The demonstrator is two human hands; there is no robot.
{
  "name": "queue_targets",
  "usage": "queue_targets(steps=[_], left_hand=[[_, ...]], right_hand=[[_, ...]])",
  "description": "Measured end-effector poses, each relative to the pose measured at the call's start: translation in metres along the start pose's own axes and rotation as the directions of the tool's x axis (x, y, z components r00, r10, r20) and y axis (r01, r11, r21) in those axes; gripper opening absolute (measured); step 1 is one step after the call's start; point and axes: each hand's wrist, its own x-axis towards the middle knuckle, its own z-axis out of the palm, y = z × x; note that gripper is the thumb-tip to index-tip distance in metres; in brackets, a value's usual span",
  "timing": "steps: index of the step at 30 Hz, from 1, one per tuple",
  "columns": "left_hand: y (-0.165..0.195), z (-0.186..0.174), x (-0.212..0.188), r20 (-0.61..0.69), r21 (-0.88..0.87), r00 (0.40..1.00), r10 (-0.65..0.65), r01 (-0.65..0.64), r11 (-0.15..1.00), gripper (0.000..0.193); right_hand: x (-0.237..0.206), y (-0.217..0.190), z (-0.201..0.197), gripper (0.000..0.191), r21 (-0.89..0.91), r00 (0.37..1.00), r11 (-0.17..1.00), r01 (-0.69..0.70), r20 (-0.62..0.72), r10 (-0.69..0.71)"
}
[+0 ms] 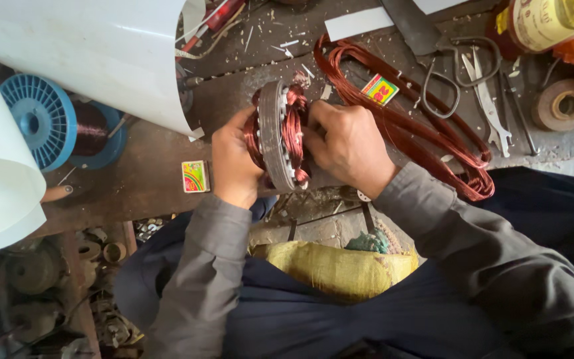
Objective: The person winds copper wire into the slots of a motor stator by hand. They insert a white insulating strip into a slot and continue winding the copper wire around the stator core.
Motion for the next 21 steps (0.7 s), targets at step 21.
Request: queue_targets(steps=[21], left_hand=[[-0.001, 0.002, 0.000, 0.004, 0.256, 0.989, 0.147, -0.143, 0.956, 0.061]], right_hand=[[0.001, 0.011, 0.000, 0.024, -0.077, 0.997, 0.994, 0.079, -0.019, -0.081]])
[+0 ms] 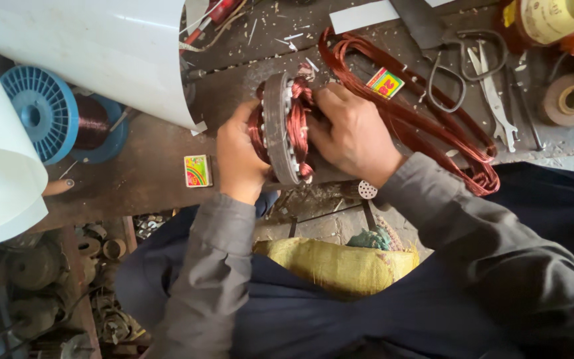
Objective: The person winds copper wire into the slots of a motor stator by hand. They insert a white insulating strip into a slot and continue winding the copper wire around the stator core.
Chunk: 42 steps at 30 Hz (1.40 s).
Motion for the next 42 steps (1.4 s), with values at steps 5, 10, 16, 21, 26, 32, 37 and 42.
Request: queue_targets(steps=[5, 10, 16, 21, 26, 32, 37, 42], left_hand=[[-0.002, 0.005, 0.001, -0.024, -0.071, 0.998, -0.051, 0.049, 0.996, 0.044], [-0.002, 0.004, 0.002, -0.031, -0.065, 0.998, -0.057, 0.055, 0.996, 0.031], [0.000, 0.002, 0.002, -0.048, 0.026, 0.998, 0.027, -0.026, 0.999, 0.033], [0.002, -0.003, -0.003, -0.191, 0.107, 0.970, 0.150, -0.131, 0.986, 0.037], [-0.001, -0.007, -0.001, -0.111, 0.203, 0.994, -0.018, 0.040, 0.978, 0.030], [-0.002, 0.006, -0.001, -0.107, 0.245, 0.994, 0.027, 0.000, 0.970, 0.032], [0.001, 0.013, -0.009, -0.141, 0.270, 0.985, 0.097, -0.056, 0.961, 0.033], [0.008, 0.016, -0.013, -0.091, 0.244, 0.993, 0.073, -0.049, 0.969, 0.042]], right_hand=[[0.012, 0.020, -0.021, 0.018, 0.112, 0.963, 0.974, 0.196, 0.166, -0.213], [0.011, 0.022, -0.019, 0.022, 0.128, 0.973, 0.981, 0.144, 0.163, -0.164], [0.008, 0.014, -0.006, 0.030, 0.134, 0.997, 0.991, 0.013, 0.071, -0.022], [0.011, 0.012, -0.008, 0.030, 0.190, 0.989, 0.976, -0.105, 0.119, 0.083], [0.008, 0.013, -0.007, 0.033, 0.151, 0.989, 0.983, -0.109, 0.113, 0.092], [0.011, 0.015, -0.020, 0.029, 0.196, 0.985, 0.978, -0.068, 0.171, 0.034], [0.020, 0.013, -0.034, 0.035, 0.334, 0.869, 0.848, -0.412, 0.423, 0.255], [0.019, 0.010, -0.034, 0.037, 0.279, 0.877, 0.864, -0.418, 0.371, 0.304]])
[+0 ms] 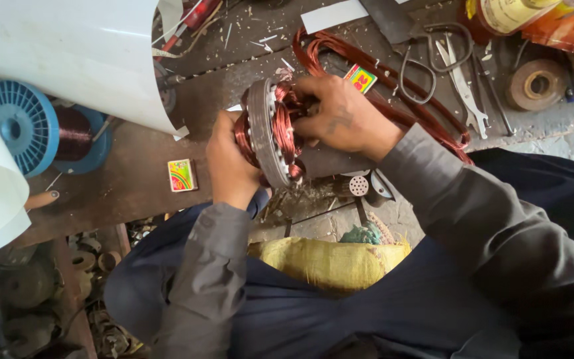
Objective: The person winds copper wire into the slots of a motor stator by hand. They insert a white insulating strip into a slot and continue winding the copper wire around the stator core.
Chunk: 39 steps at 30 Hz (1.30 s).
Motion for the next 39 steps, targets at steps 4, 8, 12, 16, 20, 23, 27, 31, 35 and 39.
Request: queue_targets(steps=[4, 8, 12, 16, 20, 23, 27, 31, 35, 39], left_hand=[[0.007, 0.000, -0.002, 0.011, -0.052, 0.998, -0.059, 0.059, 0.997, 0.039], [0.007, 0.000, -0.001, 0.028, -0.009, 0.997, -0.072, 0.073, 0.997, 0.039], [0.001, 0.003, -0.003, 0.011, -0.034, 0.998, -0.063, 0.064, 0.997, 0.038], [-0.008, 0.001, 0.004, 0.022, -0.015, 1.000, -0.002, 0.002, 1.000, 0.042], [-0.012, 0.004, 0.004, 0.084, -0.175, 0.989, -0.122, 0.135, 0.975, 0.037], [-0.012, 0.006, 0.003, 0.084, -0.212, 0.991, -0.104, 0.119, 0.970, 0.035], [-0.009, 0.005, 0.006, 0.017, -0.027, 0.999, -0.036, 0.037, 0.999, 0.028], [-0.002, 0.005, 0.008, 0.013, -0.003, 1.000, -0.023, 0.023, 1.000, 0.027], [0.002, 0.009, 0.008, -0.005, 0.003, 1.000, -0.022, 0.023, 1.000, 0.028], [-0.005, 0.012, 0.006, -0.008, -0.031, 0.998, -0.055, 0.055, 0.998, 0.030]], right_hand=[[0.004, 0.007, 0.003, 0.039, -0.131, 0.997, 0.990, 0.057, -0.039, -0.063], [0.005, 0.020, 0.008, 0.044, -0.156, 0.996, 0.986, 0.064, -0.053, -0.073], [0.003, 0.028, 0.013, 0.048, -0.256, 0.923, 0.908, 0.331, -0.111, -0.367], [0.008, 0.027, 0.011, 0.043, -0.371, 0.906, 0.853, 0.366, -0.069, -0.418], [0.005, 0.026, 0.013, 0.041, -0.173, 0.980, 0.973, 0.151, -0.101, -0.170], [0.001, 0.029, 0.014, 0.042, -0.207, 0.959, 0.954, 0.217, -0.139, -0.248], [0.000, 0.027, 0.010, 0.042, -0.183, 0.953, 0.950, 0.252, -0.122, -0.276], [-0.003, 0.019, 0.004, 0.041, -0.093, 0.997, 0.995, 0.045, -0.058, -0.050], [-0.006, 0.015, 0.002, 0.044, -0.098, 0.999, 0.995, 0.006, -0.053, -0.012], [-0.006, 0.019, 0.008, 0.050, -0.165, 0.982, 0.981, 0.105, -0.140, -0.129]])
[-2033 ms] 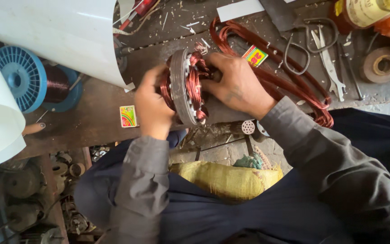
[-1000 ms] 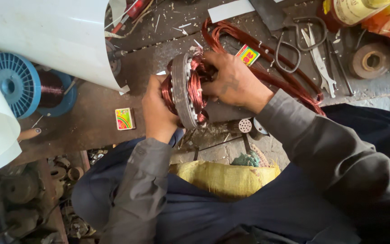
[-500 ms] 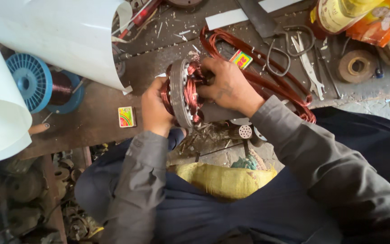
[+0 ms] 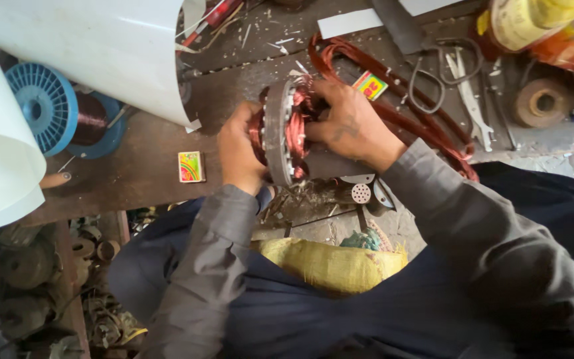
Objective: The person winds copper wire into the slots of a motor stator by hand. They insert a white insulating strip into a slot and continue winding the copper wire around the stator core.
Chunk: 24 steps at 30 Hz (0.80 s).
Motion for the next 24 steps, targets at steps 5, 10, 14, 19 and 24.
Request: queue_targets(steps=[5, 10, 14, 19, 24], left_hand=[[-0.009, 0.000, -0.001, -0.009, 0.022, 0.988, 0.155, -0.155, 0.988, 0.041], [0.001, 0.001, 0.006, -0.023, -0.024, 0.999, 0.046, -0.046, 0.999, 0.026], [0.015, -0.009, -0.007, -0.172, -0.055, 0.977, 0.125, -0.136, 0.989, 0.038], [0.025, -0.020, -0.006, -0.095, 0.154, 0.913, 0.396, -0.380, 0.912, 0.039], [0.017, -0.018, -0.007, -0.022, 0.104, 0.911, 0.411, -0.407, 0.908, 0.040]], right_hand=[[-0.007, 0.000, 0.005, 0.051, 0.079, 0.994, 0.991, 0.112, -0.021, -0.111], [-0.010, 0.001, 0.002, 0.039, 0.009, 0.998, 1.000, 0.017, -0.068, -0.016], [-0.013, 0.006, 0.009, 0.033, 0.069, 0.995, 0.998, -0.010, -0.095, 0.016], [-0.013, 0.009, 0.013, 0.032, 0.079, 0.992, 0.997, -0.010, -0.127, 0.020], [-0.014, 0.007, 0.015, 0.032, 0.079, 0.989, 0.993, -0.086, -0.112, 0.095]])
